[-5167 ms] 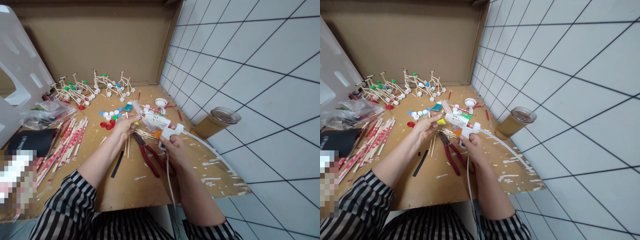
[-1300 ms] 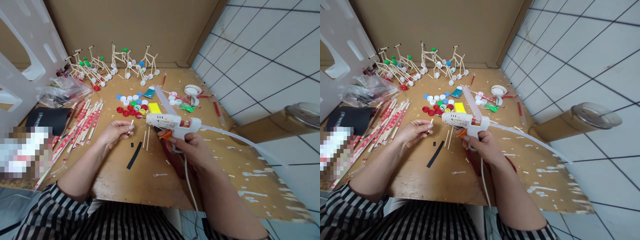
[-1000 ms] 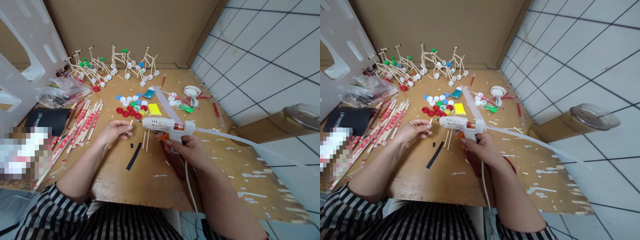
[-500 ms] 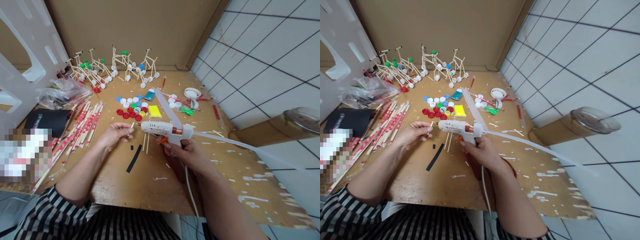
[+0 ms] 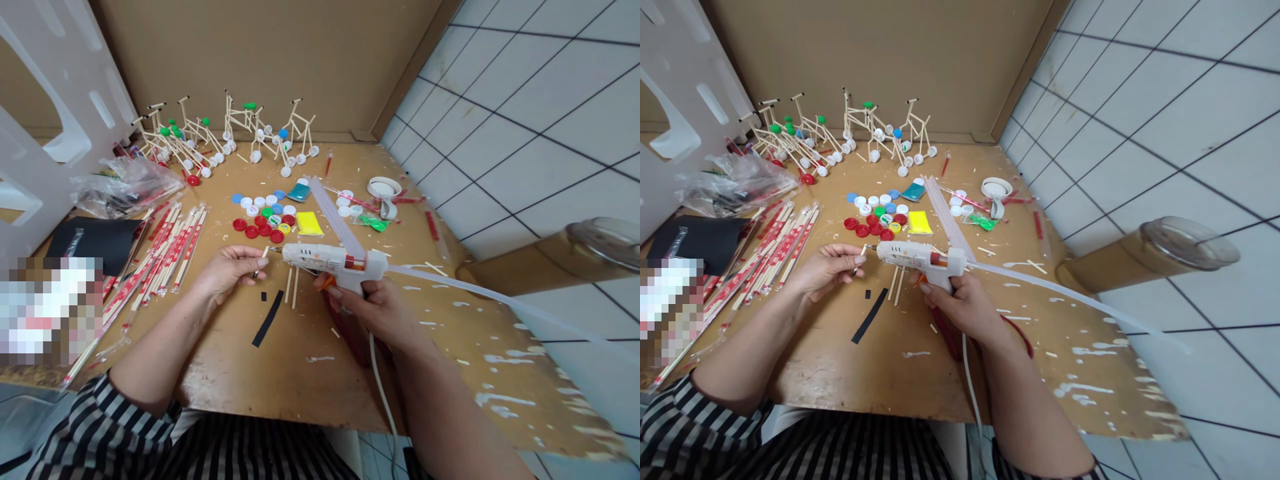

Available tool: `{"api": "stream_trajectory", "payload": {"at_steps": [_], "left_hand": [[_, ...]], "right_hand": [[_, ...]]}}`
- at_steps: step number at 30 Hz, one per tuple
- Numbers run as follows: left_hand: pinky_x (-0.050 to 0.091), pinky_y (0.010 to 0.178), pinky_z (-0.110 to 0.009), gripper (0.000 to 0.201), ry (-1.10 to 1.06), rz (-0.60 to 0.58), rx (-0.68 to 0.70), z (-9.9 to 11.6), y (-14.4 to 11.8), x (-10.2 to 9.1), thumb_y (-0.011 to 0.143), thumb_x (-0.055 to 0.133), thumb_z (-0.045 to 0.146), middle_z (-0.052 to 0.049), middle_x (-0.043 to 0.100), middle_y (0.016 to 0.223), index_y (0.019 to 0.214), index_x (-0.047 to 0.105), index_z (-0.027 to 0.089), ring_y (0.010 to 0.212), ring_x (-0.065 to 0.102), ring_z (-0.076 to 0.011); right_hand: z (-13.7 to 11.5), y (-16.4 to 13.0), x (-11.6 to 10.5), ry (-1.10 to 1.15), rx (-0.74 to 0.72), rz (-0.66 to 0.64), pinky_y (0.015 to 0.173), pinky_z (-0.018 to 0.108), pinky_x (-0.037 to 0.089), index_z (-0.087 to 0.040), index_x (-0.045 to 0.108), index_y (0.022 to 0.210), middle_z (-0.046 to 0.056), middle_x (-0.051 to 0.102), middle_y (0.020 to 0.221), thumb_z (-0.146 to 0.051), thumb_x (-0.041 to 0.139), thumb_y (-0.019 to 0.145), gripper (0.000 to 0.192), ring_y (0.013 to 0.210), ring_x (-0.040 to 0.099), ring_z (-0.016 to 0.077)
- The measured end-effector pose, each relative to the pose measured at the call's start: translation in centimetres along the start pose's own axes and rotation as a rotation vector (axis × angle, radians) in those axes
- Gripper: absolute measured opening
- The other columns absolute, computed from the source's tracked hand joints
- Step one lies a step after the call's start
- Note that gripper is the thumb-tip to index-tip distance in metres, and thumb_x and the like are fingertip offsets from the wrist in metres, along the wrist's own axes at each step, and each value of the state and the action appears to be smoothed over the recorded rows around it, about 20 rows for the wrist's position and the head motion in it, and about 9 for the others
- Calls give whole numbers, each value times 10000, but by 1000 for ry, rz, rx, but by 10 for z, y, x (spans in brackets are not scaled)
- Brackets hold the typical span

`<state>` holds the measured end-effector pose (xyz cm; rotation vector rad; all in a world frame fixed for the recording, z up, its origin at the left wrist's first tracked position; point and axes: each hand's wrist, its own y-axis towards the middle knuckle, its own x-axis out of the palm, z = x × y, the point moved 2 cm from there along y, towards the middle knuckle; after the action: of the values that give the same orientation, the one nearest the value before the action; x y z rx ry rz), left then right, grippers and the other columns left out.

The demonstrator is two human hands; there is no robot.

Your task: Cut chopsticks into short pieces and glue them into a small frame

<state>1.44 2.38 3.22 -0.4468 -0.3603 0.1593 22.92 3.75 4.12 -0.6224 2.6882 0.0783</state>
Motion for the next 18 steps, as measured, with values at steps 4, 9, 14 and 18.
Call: {"api": "stream_trajectory", "payload": {"at_steps": [4, 9, 14, 18], "left_hand": [[390, 349, -120, 127, 1, 11, -5, 0, 0, 0, 586, 707, 14, 28, 591, 466, 601, 628, 112, 416, 575, -74], [397, 351, -118, 124, -7, 19, -5, 0, 0, 0, 599, 695, 4, 26, 593, 464, 599, 627, 109, 412, 577, -73], [392, 348, -112, 140, 0, 24, -10, 0, 0, 0, 569, 727, 16, 30, 588, 456, 589, 626, 110, 406, 572, -68], [392, 354, -110, 146, 4, 15, -3, -1, 1, 0, 550, 750, 48, 33, 588, 455, 584, 624, 114, 414, 573, -65]], "right_hand": [[-1, 0, 0, -2, -8, -7, 502, 253, 403, -163, 623, 764, 17, 556, 585, -470, 594, 720, 312, 526, 476, 132], [1, 0, 1, 8, -32, -9, 501, 249, 394, -158, 607, 799, 6, 534, 580, -453, 587, 731, 304, 520, 460, 123], [4, 1, 0, 17, -32, -13, 511, 252, 396, -166, 609, 798, 12, 537, 605, -462, 594, 722, 306, 539, 461, 128], [4, 1, 0, 24, -25, -13, 511, 252, 393, -170, 608, 804, 13, 537, 611, -466, 595, 721, 308, 547, 462, 132]]}}
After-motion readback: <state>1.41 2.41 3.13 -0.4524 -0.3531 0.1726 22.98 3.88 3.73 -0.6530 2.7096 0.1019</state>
